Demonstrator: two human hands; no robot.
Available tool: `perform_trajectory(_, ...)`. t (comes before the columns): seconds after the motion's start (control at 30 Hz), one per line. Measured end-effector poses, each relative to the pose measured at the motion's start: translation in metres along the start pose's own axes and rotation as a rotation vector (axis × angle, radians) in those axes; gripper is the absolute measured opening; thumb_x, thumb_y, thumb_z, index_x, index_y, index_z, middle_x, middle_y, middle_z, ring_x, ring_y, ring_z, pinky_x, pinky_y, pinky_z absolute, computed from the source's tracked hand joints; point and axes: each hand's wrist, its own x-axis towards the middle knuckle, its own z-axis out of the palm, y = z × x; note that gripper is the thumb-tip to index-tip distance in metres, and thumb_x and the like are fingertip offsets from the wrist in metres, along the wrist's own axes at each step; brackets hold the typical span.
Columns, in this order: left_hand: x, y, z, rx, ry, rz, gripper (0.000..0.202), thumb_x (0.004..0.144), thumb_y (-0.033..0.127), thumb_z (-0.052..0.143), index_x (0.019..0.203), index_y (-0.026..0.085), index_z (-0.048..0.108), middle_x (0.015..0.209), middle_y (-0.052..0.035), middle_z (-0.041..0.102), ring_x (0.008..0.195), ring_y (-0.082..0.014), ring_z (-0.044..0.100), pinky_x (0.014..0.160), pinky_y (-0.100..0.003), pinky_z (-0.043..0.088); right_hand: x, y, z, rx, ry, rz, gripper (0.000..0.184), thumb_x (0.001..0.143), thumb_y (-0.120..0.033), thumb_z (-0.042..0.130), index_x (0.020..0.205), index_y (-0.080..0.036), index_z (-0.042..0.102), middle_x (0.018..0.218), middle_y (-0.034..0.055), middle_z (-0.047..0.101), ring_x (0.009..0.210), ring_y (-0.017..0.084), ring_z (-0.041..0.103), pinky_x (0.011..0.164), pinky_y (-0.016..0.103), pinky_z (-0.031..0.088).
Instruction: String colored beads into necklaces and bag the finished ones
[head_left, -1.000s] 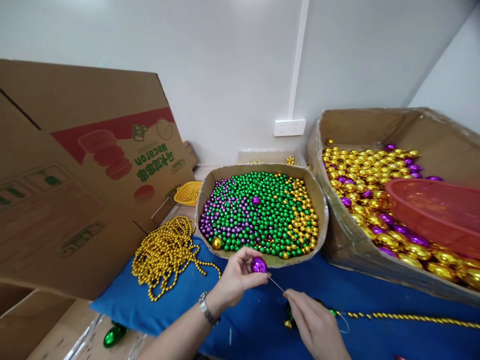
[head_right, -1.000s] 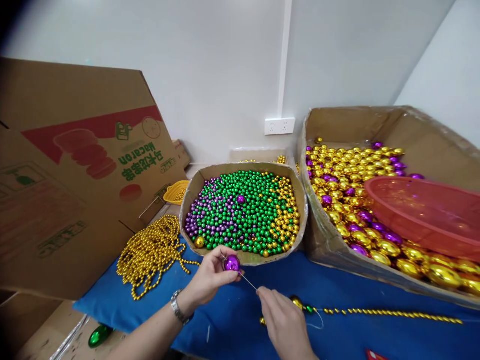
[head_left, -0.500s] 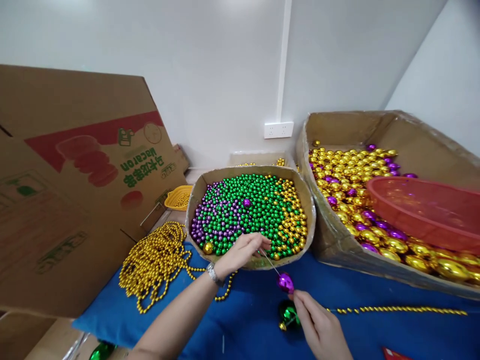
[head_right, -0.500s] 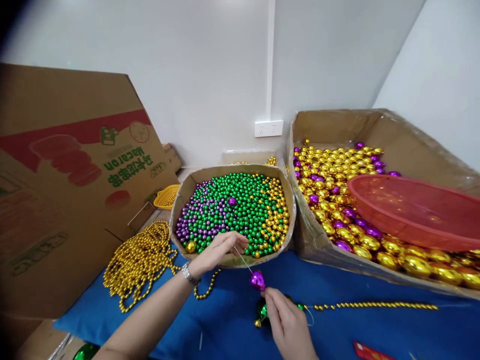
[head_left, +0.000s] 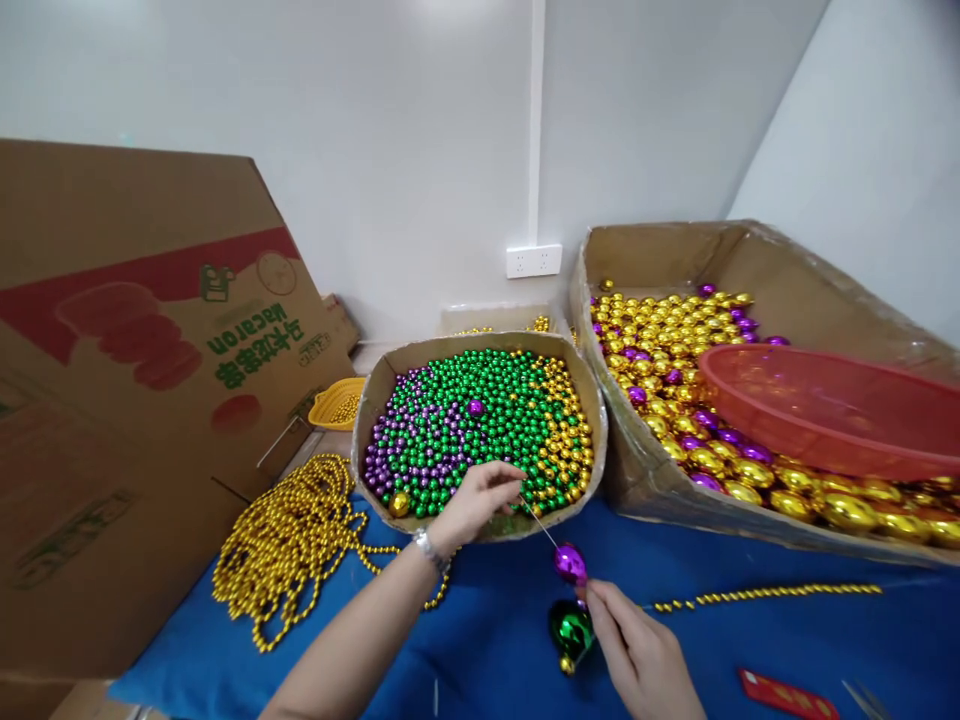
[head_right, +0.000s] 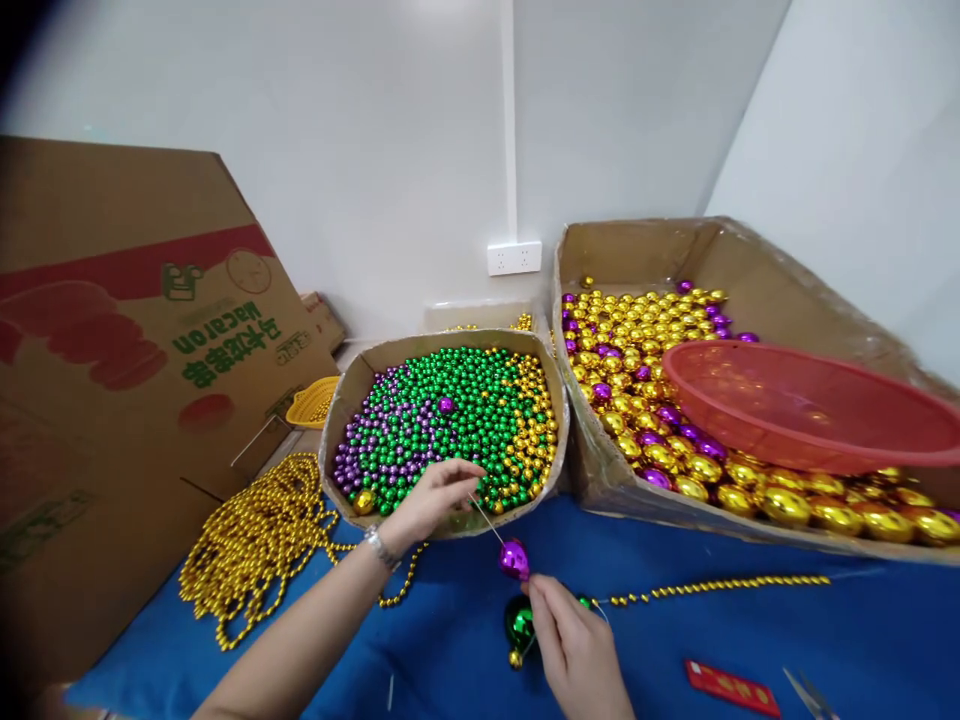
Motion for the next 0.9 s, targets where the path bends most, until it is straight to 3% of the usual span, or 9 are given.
perform_trajectory(0.1, -0.019, 0.001, -0.010, -0.758, 0.091, -0.122, 0.028, 0.082, 0.033, 0.062, 0.102, 0.014, 0.062, 0.089, -0.0073, 0.066, 0.076, -0.0168, 0.066, 0.071, -0.030, 0.053, 0.003, -0.003, 0.000, -0.004, -0.003, -0.005, 0.026, 0.096, -0.032, 0.038, 0.095, -0.020, 0.061, 0.082, 0.0043, 0.073, 0.069, 0.016, 0.071, 0.062, 0.018, 0.055)
perform_trajectory(0.17, -0.031, 0.004, -0.014, -1.056, 0.124, -0.182, 0.028, 0.073, 0.028, 0.073, 0.095, 0.013, 0.065, 0.086, -0.0054, 0.065, 0.076, -0.0159, 0.066, 0.073, -0.029, 0.053, 0.005, -0.004, 0.003, -0.020, -0.011, -0.035, 0.027, 0.096, -0.031, 0.037, 0.094, -0.020, 0.061, 0.081, 0.0040, 0.073, 0.069, 0.016, 0.071, 0.062, 0.019, 0.055)
perform_trajectory(0.27, -0.041, 0.007, -0.017, -1.154, 0.166, -0.217, 0.026, 0.069, 0.022, 0.077, 0.091, 0.011, 0.066, 0.082, -0.0045, 0.065, 0.075, -0.0154, 0.066, 0.072, -0.027, 0.053, 0.006, -0.004, 0.008, -0.049, -0.024, -0.092, 0.027, 0.096, -0.029, 0.036, 0.095, -0.020, 0.061, 0.083, 0.0044, 0.073, 0.071, 0.016, 0.071, 0.064, 0.021, 0.055)
perform_trajectory(0.47, -0.046, 0.008, -0.014, -1.092, 0.196, -0.187, 0.029, 0.068, 0.025, 0.078, 0.089, 0.012, 0.065, 0.081, -0.0037, 0.065, 0.073, -0.0146, 0.065, 0.069, -0.027, 0.052, 0.004, -0.003, 0.013, -0.085, -0.055, -0.113, 0.028, 0.097, -0.026, 0.035, 0.096, -0.019, 0.062, 0.085, 0.0045, 0.073, 0.072, 0.016, 0.071, 0.064, 0.022, 0.056)
perform_trajectory(0.57, -0.050, 0.009, -0.008, -0.934, 0.192, -0.157, 0.029, 0.069, 0.030, 0.077, 0.089, 0.013, 0.064, 0.075, -0.0020, 0.063, 0.067, -0.0133, 0.063, 0.067, -0.027, 0.051, 0.005, -0.004, 0.014, -0.096, -0.040, -0.135, 0.029, 0.097, -0.026, 0.034, 0.096, -0.019, 0.062, 0.083, 0.0045, 0.073, 0.071, 0.016, 0.071, 0.063, 0.021, 0.056)
perform_trajectory(0.67, -0.057, 0.009, -0.014, -0.557, 0.129, -0.045, 0.036, 0.074, 0.035, 0.071, 0.103, 0.017, 0.061, 0.086, -0.0048, 0.065, 0.076, -0.0172, 0.062, 0.072, -0.031, 0.050, 0.006, -0.004, 0.015, -0.102, -0.017, -0.152, 0.030, 0.097, -0.027, 0.034, 0.096, -0.018, 0.063, 0.083, 0.0053, 0.073, 0.071, 0.017, 0.071, 0.063, 0.022, 0.056)
perform_trajectory(0.77, -0.063, 0.002, -0.043, 0.109, 0.209, 0.070, 0.045, 0.081, 0.036, 0.062, 0.122, 0.021, 0.053, 0.114, -0.0115, 0.060, 0.104, -0.0261, 0.054, 0.090, -0.040, 0.042, 0.005, -0.001, 0.014, -0.112, 0.001, -0.155, 0.031, 0.097, -0.028, 0.035, 0.096, -0.019, 0.064, 0.084, 0.0056, 0.074, 0.072, 0.018, 0.071, 0.063, 0.022, 0.056)
perform_trajectory(0.83, -0.065, -0.008, -0.068, 0.552, 0.252, -0.008, 0.039, 0.083, 0.035, 0.059, 0.118, 0.019, 0.055, 0.115, -0.0147, 0.059, 0.110, -0.0313, 0.047, 0.094, -0.046, 0.035, 0.004, 0.001, 0.014, -0.117, 0.000, -0.152, 0.031, 0.097, -0.029, 0.035, 0.095, -0.019, 0.064, 0.084, 0.0054, 0.074, 0.072, 0.018, 0.072, 0.063, 0.023, 0.057)
perform_trajectory(0.9, -0.067, -0.020, -0.090, 0.825, 0.181, -0.150, 0.029, 0.080, 0.034, 0.060, 0.104, 0.018, 0.061, 0.103, -0.0155, 0.063, 0.106, -0.0343, 0.047, 0.091, -0.049, 0.034, 0.003, 0.002, 0.015, -0.115, -0.009, -0.147, 0.032, 0.097, -0.030, 0.035, 0.095, -0.019, 0.065, 0.085, 0.0054, 0.074, 0.072, 0.018, 0.072, 0.063, 0.023, 0.057)
